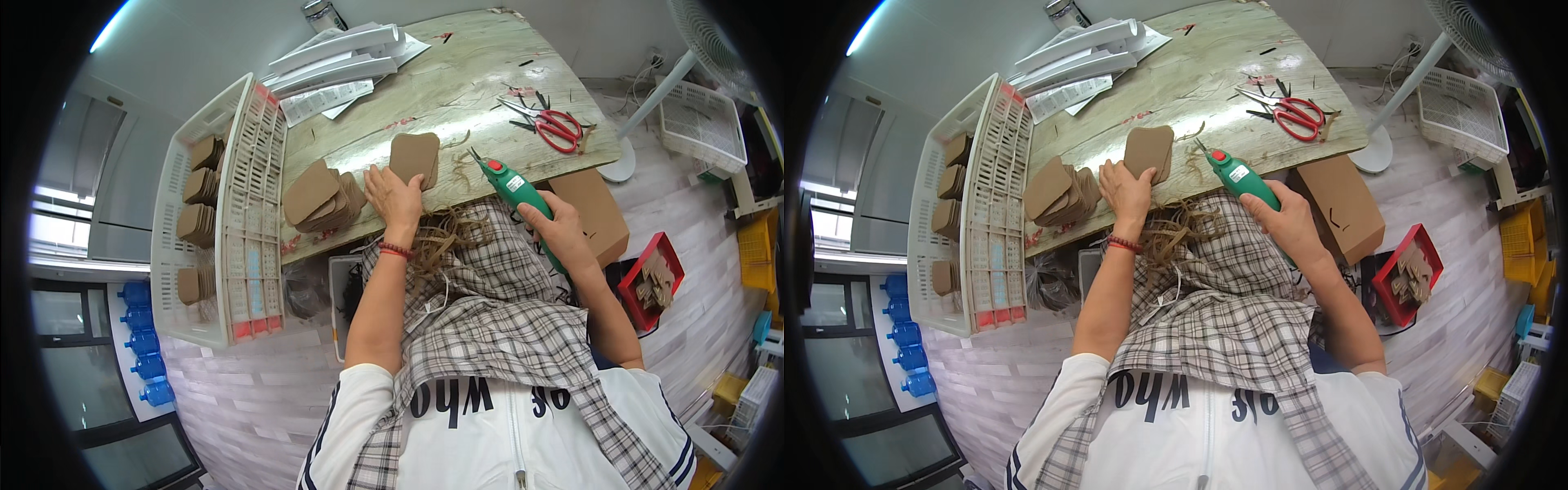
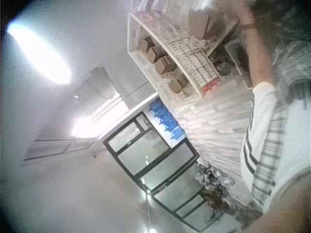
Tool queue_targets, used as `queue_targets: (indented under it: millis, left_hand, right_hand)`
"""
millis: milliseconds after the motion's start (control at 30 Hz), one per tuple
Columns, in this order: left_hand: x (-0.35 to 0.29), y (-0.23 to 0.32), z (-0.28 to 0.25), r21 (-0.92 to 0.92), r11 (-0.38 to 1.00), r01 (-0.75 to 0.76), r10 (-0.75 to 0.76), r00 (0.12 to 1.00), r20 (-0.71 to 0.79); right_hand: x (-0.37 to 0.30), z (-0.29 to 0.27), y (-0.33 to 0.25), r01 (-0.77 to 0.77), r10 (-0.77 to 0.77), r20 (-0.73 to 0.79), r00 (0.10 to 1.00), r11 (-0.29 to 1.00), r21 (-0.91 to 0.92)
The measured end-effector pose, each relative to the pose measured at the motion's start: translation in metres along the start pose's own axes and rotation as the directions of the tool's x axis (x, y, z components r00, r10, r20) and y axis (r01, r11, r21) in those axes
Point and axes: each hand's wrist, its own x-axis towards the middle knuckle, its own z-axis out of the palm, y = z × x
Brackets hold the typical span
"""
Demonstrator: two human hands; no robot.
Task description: The person uses a green rotary tool to smooth the edges of rectangular cardboard pieces. They hold each piece in their left hand and run the tool along the perimeter, then place the finished pieces into a white plastic basket.
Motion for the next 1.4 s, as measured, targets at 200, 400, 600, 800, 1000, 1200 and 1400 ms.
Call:
queue_targets:
  millis: [200, 400, 600, 800, 1000, 1200, 1400]
  left_hand:
    - [0.004, 0.004, -0.002, -0.544, 0.838, -0.043, -0.036, 0.990, -0.133]
    - [0.002, 0.038, -0.028, -0.913, -0.361, 0.188, -0.203, 0.940, 0.274]
    - [0.015, 0.053, -0.032, -0.615, -0.754, 0.232, 0.002, 0.936, 0.351]
    - [0.015, 0.074, -0.040, -0.526, -0.828, 0.194, -0.044, 0.913, 0.406]
    - [0.009, 0.082, -0.036, -0.479, -0.854, 0.201, -0.037, 0.897, 0.441]
    - [-0.006, 0.090, -0.028, -0.552, -0.800, 0.238, -0.017, 0.909, 0.417]
    - [-0.028, 0.096, -0.024, -0.572, -0.761, 0.307, 0.045, 0.904, 0.425]
  right_hand:
    - [0.002, 0.004, 0.011, -0.004, 0.004, 0.004, 1.000, 0.999, 0.033]
    - [0.005, 0.011, 0.006, 0.007, -0.006, -0.013, 1.000, 0.996, 0.087]
    - [0.002, 0.022, -0.019, 0.047, -0.051, 0.024, 0.998, 0.987, 0.151]
    - [0.000, 0.027, -0.030, 0.059, -0.065, 0.021, 0.998, 0.980, 0.189]
    - [-0.003, 0.027, -0.035, 0.070, -0.073, 0.007, 0.997, 0.982, 0.175]
    - [-0.001, 0.024, -0.038, 0.091, -0.087, -0.039, 0.995, 0.989, 0.113]
    - [0.004, 0.020, -0.040, 0.098, -0.092, -0.051, 0.994, 0.988, 0.121]
